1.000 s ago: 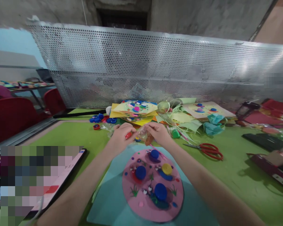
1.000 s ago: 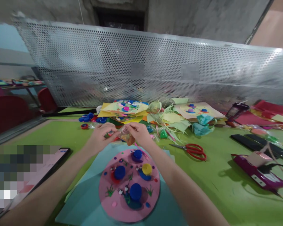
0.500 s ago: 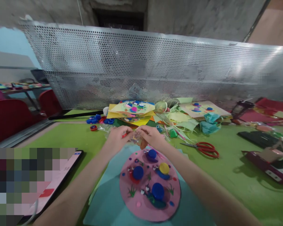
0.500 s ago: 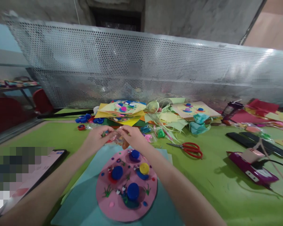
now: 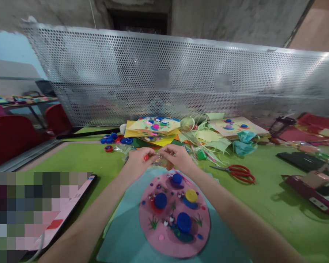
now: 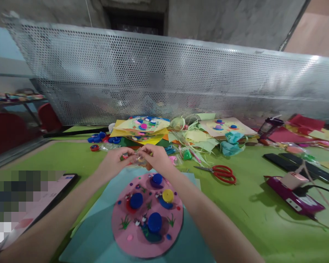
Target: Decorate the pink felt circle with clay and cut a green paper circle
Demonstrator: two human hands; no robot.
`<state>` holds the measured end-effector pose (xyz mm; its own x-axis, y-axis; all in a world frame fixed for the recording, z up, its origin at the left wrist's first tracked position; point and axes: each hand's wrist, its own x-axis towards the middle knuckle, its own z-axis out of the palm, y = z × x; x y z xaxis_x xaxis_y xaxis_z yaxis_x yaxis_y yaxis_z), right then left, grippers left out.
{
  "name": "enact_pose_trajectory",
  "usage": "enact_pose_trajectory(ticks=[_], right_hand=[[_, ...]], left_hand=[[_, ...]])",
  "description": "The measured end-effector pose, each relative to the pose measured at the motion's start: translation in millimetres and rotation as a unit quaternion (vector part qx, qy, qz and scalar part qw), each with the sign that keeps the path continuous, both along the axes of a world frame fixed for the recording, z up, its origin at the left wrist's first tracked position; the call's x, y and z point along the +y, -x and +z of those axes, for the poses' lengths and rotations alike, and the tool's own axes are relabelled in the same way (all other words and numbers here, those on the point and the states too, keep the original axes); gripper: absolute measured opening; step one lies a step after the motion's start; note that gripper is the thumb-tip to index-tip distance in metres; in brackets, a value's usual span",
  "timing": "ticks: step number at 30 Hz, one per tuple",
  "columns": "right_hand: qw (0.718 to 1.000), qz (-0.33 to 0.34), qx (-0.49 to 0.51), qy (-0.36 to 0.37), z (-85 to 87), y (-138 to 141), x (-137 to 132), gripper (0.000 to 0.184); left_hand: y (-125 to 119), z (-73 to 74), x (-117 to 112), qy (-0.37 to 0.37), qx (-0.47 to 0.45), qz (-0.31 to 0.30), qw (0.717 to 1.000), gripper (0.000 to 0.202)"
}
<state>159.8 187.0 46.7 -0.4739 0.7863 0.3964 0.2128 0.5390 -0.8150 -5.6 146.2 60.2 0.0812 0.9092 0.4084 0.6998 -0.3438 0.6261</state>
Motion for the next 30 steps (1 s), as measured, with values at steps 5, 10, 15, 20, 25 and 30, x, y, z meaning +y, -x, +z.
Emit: enact_pose_trajectory(ticks=[5, 10, 15, 20, 25, 30], right_hand=[[0.999, -0.017, -0.019, -0.026, 0.1, 1, -2, 0.017], [0.992, -0.074, -0.102, -0.033, 3.6, -5, 12, 0.020], [0.932, -0.281, -0.228, -0.006, 2.3, -49, 40, 0.020], [0.857, -0.405, -0.311, 0.069, -15.2, -82, 52, 0.024], [0.888, -0.371, -0.255, 0.096, -15.4, -89, 59, 0.028], [0.967, -0.189, -0.108, 0.132, 3.1, -74, 47, 0.027]], left_hand=[[-1, -4.0, 0, -0.013, 0.013, -0.004, 1.000, 0.019], [-2, -10.9, 7, -0.010, 0.041, 0.012, 0.999, 0.019], [5, -25.5, 28, -0.005, 0.027, 0.099, 0.995, 0.021], [14, -39.1, 41, 0.001, -0.004, 0.162, 0.987, 0.027], [10, -30.9, 28, -0.019, -0.021, 0.154, 0.988, 0.031], [-5, -22.4, 14, 0.010, -0.080, 0.037, 0.996, 0.031]])
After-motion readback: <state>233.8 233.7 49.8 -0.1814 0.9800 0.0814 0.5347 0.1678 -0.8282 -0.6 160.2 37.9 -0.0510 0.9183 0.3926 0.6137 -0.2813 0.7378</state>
